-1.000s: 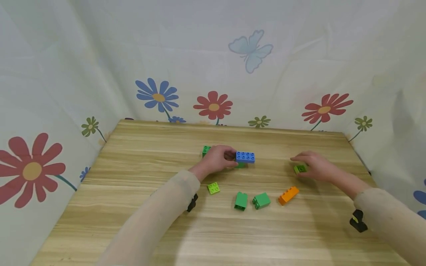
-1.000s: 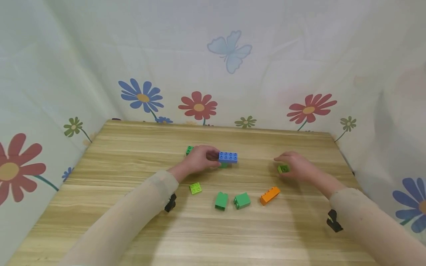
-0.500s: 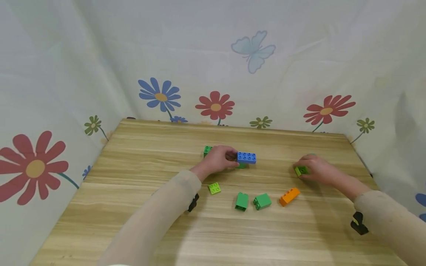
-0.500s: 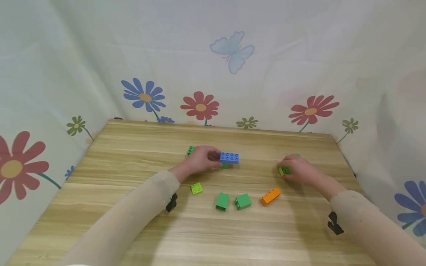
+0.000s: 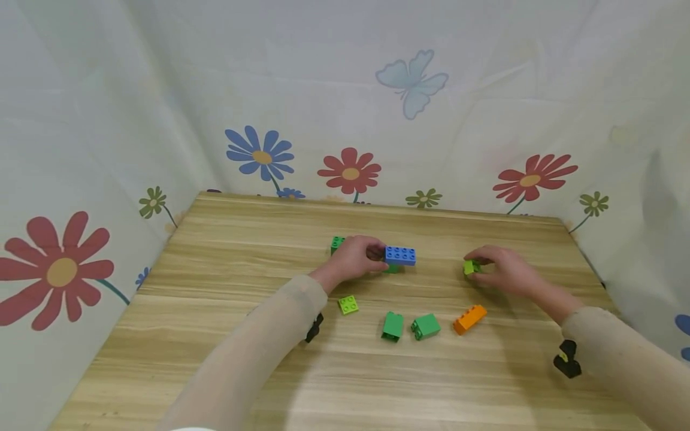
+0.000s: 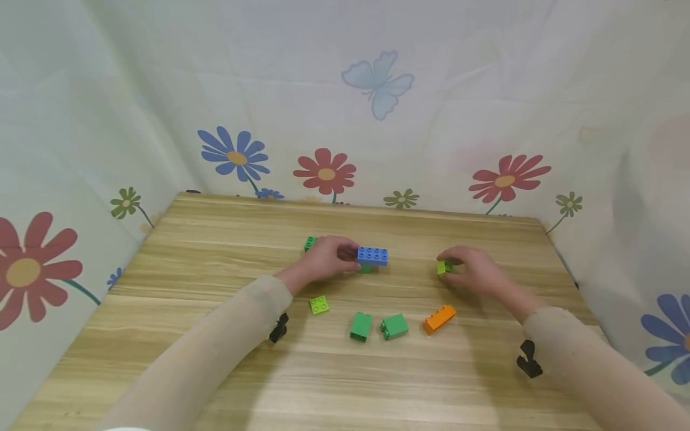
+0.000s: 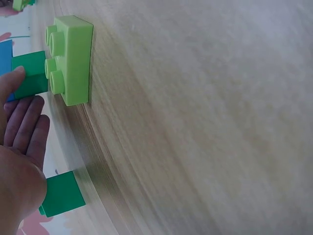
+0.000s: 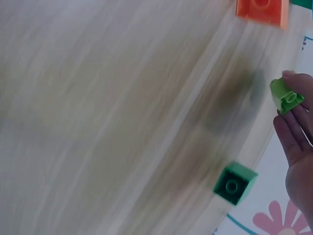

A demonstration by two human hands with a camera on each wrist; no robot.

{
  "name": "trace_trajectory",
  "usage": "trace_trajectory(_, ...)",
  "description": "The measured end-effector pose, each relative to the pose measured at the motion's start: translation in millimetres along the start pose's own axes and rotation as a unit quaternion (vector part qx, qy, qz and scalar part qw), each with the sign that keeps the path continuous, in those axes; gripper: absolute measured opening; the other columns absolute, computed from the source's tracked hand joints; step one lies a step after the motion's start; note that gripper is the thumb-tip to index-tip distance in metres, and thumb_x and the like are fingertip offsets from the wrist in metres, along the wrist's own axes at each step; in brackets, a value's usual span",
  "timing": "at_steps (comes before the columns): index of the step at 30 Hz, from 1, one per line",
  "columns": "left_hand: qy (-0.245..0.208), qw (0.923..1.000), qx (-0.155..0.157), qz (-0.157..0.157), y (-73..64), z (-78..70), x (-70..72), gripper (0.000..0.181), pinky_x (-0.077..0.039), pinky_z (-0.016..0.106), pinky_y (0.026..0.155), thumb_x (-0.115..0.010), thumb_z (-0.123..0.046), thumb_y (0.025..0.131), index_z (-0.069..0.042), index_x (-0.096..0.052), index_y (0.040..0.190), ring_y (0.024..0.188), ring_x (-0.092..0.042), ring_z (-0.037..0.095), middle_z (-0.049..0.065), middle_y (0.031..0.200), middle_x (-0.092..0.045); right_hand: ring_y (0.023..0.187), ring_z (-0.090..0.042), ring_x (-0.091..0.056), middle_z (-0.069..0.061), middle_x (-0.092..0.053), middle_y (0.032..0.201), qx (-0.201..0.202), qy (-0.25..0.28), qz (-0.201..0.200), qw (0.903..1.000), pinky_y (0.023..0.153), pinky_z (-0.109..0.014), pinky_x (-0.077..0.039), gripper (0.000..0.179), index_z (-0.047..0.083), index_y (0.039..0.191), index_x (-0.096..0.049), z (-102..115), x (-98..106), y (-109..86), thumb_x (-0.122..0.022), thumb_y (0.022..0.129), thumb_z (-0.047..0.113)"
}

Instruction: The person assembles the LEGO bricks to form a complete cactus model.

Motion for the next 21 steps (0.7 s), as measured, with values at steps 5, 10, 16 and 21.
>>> trace_trajectory(5, -0.003, 1.0000, 0.001, 0.003, -0.7, 0.4, 0.0, 0.042, -0.058, 0.032, 0.101, -0.084, -0.027, 0.096, -0.011, -0.072, 0.134, 0.111, -0.072, 0.012, 0.000, 0.123, -0.076, 0.109, -0.037, -0.074, -0.017, -0.076, 0.119, -0.017, 0.073, -0.026, 0.9968, 0.096, -0.056, -0.060, 0.037, -0.002, 0.125, -0.072, 4, -9, 7.1, -0.085, 0.092, 0.009)
trace_trajectory(10, -0.003, 1.0000, -0.002, 0.001, 0.0, 2.3, -0.4, 0.042, -0.058, 0.031, 0.101, -0.084, -0.026, 0.096, -0.011, -0.072, 0.134, 0.111, -0.072, 0.012, 0.000, 0.123, -0.076, 0.111, -0.037, -0.073, -0.018, -0.075, 0.120, -0.041, 0.151, -0.038, 0.9869, 0.098, -0.053, -0.059, 0.036, -0.003, 0.127, -0.070, 5, -21, 15.5, -0.082, 0.095, 0.007)
trace_trajectory(16, -0.006, 1.0000, -0.004, 0.001, -0.6, 1.7, 0.6, 0.043, -0.058, 0.032, 0.100, -0.084, -0.027, 0.096, -0.010, -0.072, 0.134, 0.111, -0.072, 0.013, 0.001, 0.123, -0.076, 0.114, -0.035, -0.071, -0.017, -0.073, 0.123, -0.071, 0.187, -0.035, 0.9792, 0.100, -0.046, -0.059, 0.037, -0.001, 0.130, -0.068, 6, -35, 23.3, -0.081, 0.097, 0.010)
trace_trajectory(21, -0.010, 0.9999, -0.005, 0.001, -1.8, -0.1, 1.4, 0.043, -0.058, 0.032, 0.100, -0.084, -0.026, 0.096, -0.010, -0.072, 0.134, 0.111, -0.072, 0.013, 0.001, 0.123, -0.076, 0.116, -0.035, -0.071, -0.017, -0.072, 0.125, -0.088, 0.199, -0.030, 0.9756, 0.100, -0.040, -0.059, 0.038, 0.000, 0.131, -0.066, 10, -41, 27.2, -0.080, 0.097, 0.010)
Point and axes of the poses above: each hand's wrist, its own y-axis towards the middle knuckle, its own x-axis out of the back of the hand, z = x × y, the point moved 2 cm from there along y, towards the middle knuckle
